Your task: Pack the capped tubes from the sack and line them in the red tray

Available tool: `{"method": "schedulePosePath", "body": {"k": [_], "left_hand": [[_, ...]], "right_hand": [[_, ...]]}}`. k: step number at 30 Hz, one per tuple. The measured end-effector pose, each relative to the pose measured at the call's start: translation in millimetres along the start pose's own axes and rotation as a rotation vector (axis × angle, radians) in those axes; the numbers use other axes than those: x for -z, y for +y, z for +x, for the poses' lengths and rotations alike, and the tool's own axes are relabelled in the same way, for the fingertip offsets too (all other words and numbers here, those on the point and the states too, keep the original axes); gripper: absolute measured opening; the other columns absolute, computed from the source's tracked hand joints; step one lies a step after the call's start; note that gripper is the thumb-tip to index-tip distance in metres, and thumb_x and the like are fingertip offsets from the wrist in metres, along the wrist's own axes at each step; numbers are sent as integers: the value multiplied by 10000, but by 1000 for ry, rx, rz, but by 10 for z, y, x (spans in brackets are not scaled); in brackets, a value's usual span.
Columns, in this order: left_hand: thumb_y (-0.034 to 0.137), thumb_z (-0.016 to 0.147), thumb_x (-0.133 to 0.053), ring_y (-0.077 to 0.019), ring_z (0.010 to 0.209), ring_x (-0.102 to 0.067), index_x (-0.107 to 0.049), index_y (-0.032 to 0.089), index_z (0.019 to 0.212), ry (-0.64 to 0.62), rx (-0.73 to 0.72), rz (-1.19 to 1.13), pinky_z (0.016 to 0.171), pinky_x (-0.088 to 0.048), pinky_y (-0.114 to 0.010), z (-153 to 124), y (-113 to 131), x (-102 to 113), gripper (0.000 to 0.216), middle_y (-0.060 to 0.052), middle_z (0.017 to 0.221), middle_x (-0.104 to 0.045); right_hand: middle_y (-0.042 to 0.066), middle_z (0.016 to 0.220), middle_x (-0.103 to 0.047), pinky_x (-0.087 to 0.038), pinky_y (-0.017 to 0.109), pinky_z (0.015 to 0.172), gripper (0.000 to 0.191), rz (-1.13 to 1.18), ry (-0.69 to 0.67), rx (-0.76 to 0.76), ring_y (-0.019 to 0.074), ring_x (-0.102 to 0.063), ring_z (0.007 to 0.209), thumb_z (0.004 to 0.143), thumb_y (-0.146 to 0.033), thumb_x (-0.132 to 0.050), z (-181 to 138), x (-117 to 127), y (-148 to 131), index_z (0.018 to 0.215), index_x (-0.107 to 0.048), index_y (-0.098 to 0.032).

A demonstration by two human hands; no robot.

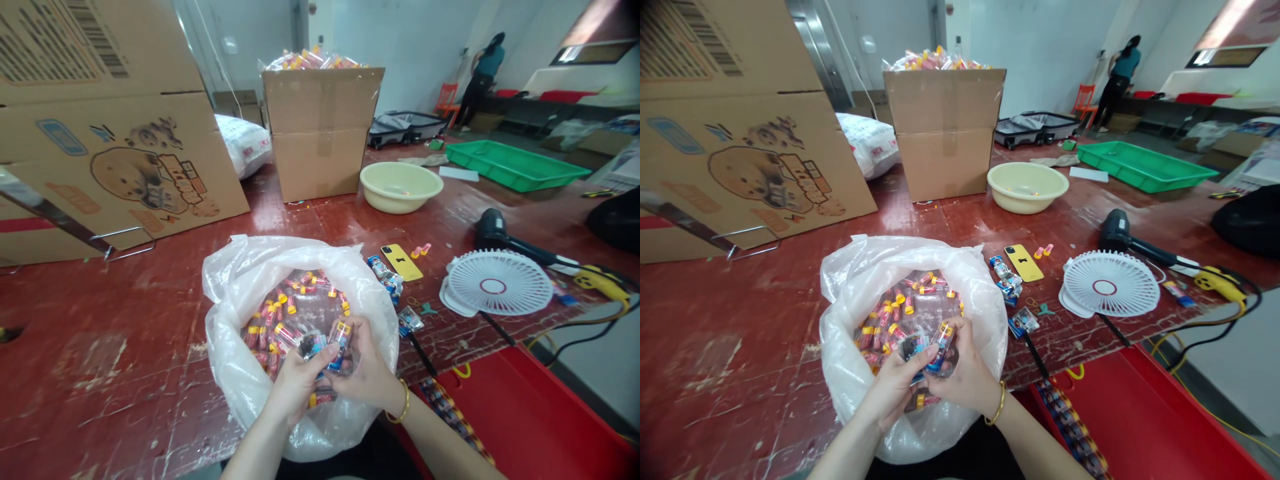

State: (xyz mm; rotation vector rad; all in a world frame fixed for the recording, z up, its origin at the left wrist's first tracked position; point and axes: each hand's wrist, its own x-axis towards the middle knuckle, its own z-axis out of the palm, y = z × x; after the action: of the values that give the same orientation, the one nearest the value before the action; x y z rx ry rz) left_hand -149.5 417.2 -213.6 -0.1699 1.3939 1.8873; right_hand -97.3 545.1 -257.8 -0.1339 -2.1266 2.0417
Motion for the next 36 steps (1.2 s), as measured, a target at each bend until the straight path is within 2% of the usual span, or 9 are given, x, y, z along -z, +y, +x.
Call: {"method": "schedulePosePath", "body": {"k": [2,5,10,15,18,22,27,32,36], "left_hand": [[368,625,-827,-201,721,-687,-699,87,960,-4,-25,9,643,-556,-272,15,-22,7,456,-118,852,-734],[415,630,-817,-228,754,-693,-698,87,977,-6,-36,81,627,-572,-293,44,-51,5,491,-131,875,-734],[393,759,-709,-267,967,-680,-651,133,1114,32,64,70,649,-598,-304,27,26,5,445,-145,1117,-696],[312,639,-809,-285,1022,-658,-665,138,1086,99,-33,154,652,-616,-303,87,169,169,501,-118,1209,-664],[368,508,-883,-278,967,-672,-701,129,980,196,-93,243,580,-609,-254,187,141,250,560,-100,1171,-685],[371,436,-909,-237,832,-697,-719,161,961,253,-176,297,568,-615,-265,246,42,210,597,-60,1074,-724],[344,344,-930,-177,739,-690,-732,153,871,296,-158,266,547,-598,-201,226,11,73,594,-37,937,-746],[332,409,-918,-153,658,-687,-709,144,843,318,-122,200,494,-586,-182,246,25,143,517,-10,902,-741],[312,527,-881,-231,743,-717,-682,119,925,218,-63,155,518,-611,-252,218,68,276,485,-84,982,-734]], "right_hand": [[23,1013,-532,-507,265,632,638,77,-24,20,162,-580,851,614,-162,-778,33,28,-32,1087,-364,-271],[12,893,-575,-502,272,654,316,195,23,17,146,-569,790,728,-313,-740,88,101,-87,921,-503,-231],[1,854,-647,-504,276,755,207,260,413,22,128,-606,791,759,-344,-732,-138,659,-119,800,-579,-210],[7,779,-646,-518,299,708,397,-153,1003,-127,133,-606,706,676,-534,-731,-1164,1863,342,841,-593,-200],[4,593,-592,-480,299,547,470,-302,1139,-301,140,-551,544,563,-612,-760,-1936,2262,821,662,-556,-201],[-22,509,-553,-440,245,439,425,-361,1044,-471,106,-503,460,736,-569,-682,-2493,2181,1396,582,-532,-203],[-49,526,-561,-433,192,424,305,-443,889,-528,73,-521,436,818,-401,-673,-2549,1954,1685,661,-587,-154],[-14,503,-538,-382,246,403,149,-606,960,-411,114,-504,409,748,-282,-644,-2500,2121,1435,647,-582,-190],[21,707,-594,-467,313,544,173,-676,1020,-228,164,-561,582,728,-265,-599,-1988,2005,844,884,-596,-191]]}}
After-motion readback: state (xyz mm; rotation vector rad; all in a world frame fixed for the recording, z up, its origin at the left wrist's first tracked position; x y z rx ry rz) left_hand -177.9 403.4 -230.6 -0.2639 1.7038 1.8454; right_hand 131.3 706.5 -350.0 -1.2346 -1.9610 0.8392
